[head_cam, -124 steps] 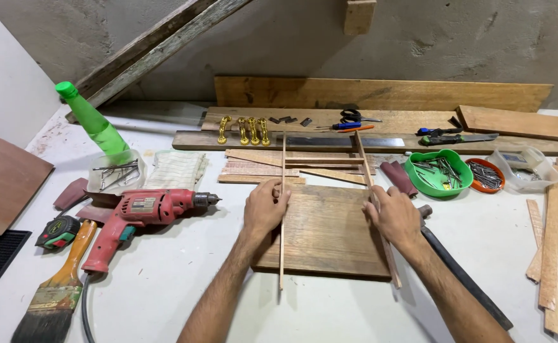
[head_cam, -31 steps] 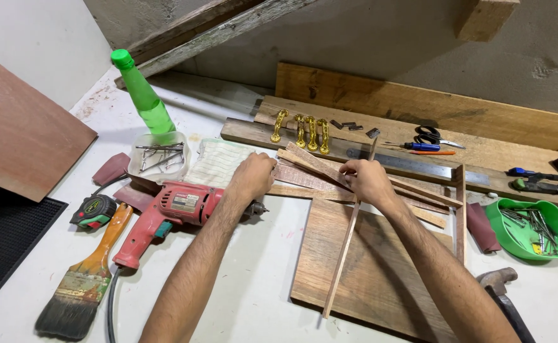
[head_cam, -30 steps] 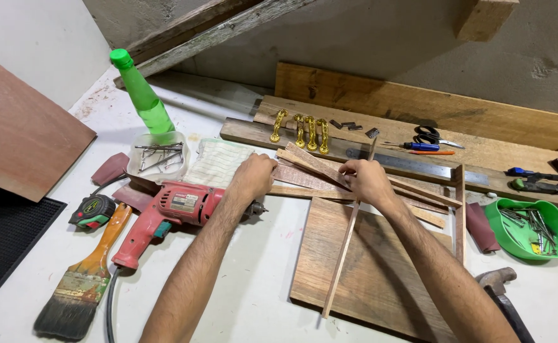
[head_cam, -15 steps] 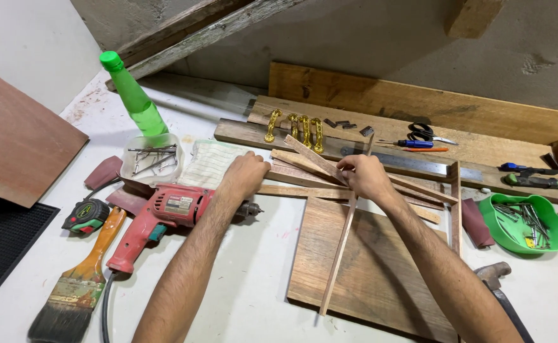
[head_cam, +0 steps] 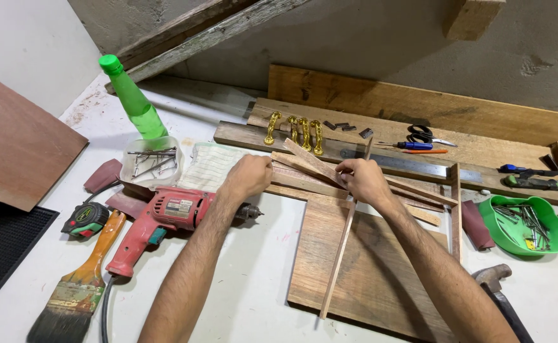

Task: Measuring, marking, and hammering small wooden strips to assemble a frame on a wooden base.

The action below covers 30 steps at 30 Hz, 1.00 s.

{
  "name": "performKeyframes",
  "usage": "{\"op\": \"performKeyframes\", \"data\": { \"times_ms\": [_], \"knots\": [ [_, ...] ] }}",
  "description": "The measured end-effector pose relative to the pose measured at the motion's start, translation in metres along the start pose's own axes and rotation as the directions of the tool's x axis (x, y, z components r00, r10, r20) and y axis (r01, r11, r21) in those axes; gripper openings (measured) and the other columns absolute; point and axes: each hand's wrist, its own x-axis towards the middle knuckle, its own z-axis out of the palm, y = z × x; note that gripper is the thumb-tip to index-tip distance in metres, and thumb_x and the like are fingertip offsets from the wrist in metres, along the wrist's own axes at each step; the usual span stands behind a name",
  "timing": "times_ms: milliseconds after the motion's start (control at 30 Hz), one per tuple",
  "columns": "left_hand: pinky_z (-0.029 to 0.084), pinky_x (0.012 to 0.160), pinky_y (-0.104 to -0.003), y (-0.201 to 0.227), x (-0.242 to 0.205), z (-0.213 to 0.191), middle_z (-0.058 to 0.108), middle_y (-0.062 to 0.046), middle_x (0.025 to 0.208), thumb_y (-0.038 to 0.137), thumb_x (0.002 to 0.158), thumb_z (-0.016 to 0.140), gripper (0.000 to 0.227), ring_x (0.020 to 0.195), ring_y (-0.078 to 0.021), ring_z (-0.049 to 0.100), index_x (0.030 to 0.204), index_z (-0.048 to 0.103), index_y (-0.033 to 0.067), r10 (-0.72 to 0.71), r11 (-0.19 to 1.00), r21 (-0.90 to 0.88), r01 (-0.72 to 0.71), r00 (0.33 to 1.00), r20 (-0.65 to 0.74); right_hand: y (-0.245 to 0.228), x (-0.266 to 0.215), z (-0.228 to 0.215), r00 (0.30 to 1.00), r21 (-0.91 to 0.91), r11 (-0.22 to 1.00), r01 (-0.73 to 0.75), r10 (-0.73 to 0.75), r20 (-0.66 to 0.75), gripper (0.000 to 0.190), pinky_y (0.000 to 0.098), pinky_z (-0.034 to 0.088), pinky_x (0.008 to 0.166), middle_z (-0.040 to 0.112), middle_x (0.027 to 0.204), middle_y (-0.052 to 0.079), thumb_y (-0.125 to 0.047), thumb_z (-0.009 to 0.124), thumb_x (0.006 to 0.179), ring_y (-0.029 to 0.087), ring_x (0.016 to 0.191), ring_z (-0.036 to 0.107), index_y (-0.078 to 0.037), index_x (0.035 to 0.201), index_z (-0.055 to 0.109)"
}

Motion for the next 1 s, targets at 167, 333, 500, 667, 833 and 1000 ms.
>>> {"op": "performKeyframes", "data": {
  "times_ms": [167,333,500,667,833,1000],
  "knots": [
    [0.057,0.089,-0.05,-0.003,0.011,0.012,0.074,-0.025,0.099,0.012,0.096,0.06,0.024,0.097,-0.0402,0.072,0.113,0.075,0.0064,-0.044,0.997,-0.077,0.025,0.966,-0.253,0.004,0.003,0.007,1.0,-0.02,1.0,0.012,-0.012,0.005,0.023,0.0386,0.064,0.078,0.08,0.098,0.01,-0.016,0.07,0.095,0.023,0.081,0.078,-0.012,0.117,0.076],
    [0.057,0.094,-0.047,0.008,0.01,0.009,0.075,-0.02,0.105,0.02,0.087,0.073,0.02,0.103,-0.036,0.072,0.1,0.081,0.0066,-0.112,0.992,0.041,0.122,0.976,-0.188,0.004,0.002,0.009,1.0,-0.017,1.0,0.013,-0.013,0.009,0.022,0.0386,0.064,0.076,0.08,0.097,0.008,-0.017,0.07,0.095,0.022,0.078,0.078,-0.012,0.116,0.076],
    [0.057,0.091,-0.046,0.012,0.012,0.005,0.076,-0.015,0.105,0.018,0.08,0.08,0.019,0.102,-0.0322,0.072,0.098,0.08,0.0122,-0.125,0.992,0.005,0.128,0.976,-0.18,0.004,0.003,0.009,0.998,-0.046,0.998,-0.042,0.045,0.052,0.023,0.0385,0.064,0.076,0.08,0.096,0.009,-0.018,0.066,0.098,0.023,0.075,0.078,-0.014,0.119,0.075],
    [0.06,0.088,-0.04,-0.008,0.018,0.005,0.078,-0.013,0.097,0.011,0.074,0.084,0.015,0.094,-0.0266,0.075,0.088,0.079,0.0072,-0.076,0.995,-0.072,0.068,0.989,-0.124,0.007,0.003,0.004,0.999,-0.003,0.999,0.039,-0.04,-0.03,0.022,0.0387,0.063,0.078,0.08,0.096,0.01,-0.016,0.068,0.096,0.023,0.078,0.077,-0.012,0.116,0.076],
    [0.063,0.08,-0.037,-0.017,-0.004,-0.004,0.079,-0.009,0.09,0.007,0.081,0.08,0.016,0.085,-0.0194,0.077,0.095,0.074,0.0057,0.006,0.965,-0.26,-0.034,0.994,-0.105,0.008,0.004,0.006,0.995,0.001,0.997,0.072,-0.072,-0.067,0.022,0.0394,0.063,0.08,0.08,0.096,0.012,-0.016,0.07,0.094,0.024,0.081,0.077,-0.01,0.115,0.077],
    [0.058,0.088,-0.038,-0.018,-0.021,-0.005,0.075,-0.009,0.096,0.007,0.087,0.077,0.018,0.091,-0.022,0.071,0.104,0.077,0.012,0.186,0.978,-0.056,-0.2,0.962,-0.199,-0.004,-0.003,0.001,0.998,0.032,0.999,0.038,-0.037,-0.041,0.024,0.0393,0.063,0.081,0.081,0.099,0.01,-0.017,0.068,0.095,0.023,0.081,0.078,-0.01,0.116,0.076]
  ]
}}
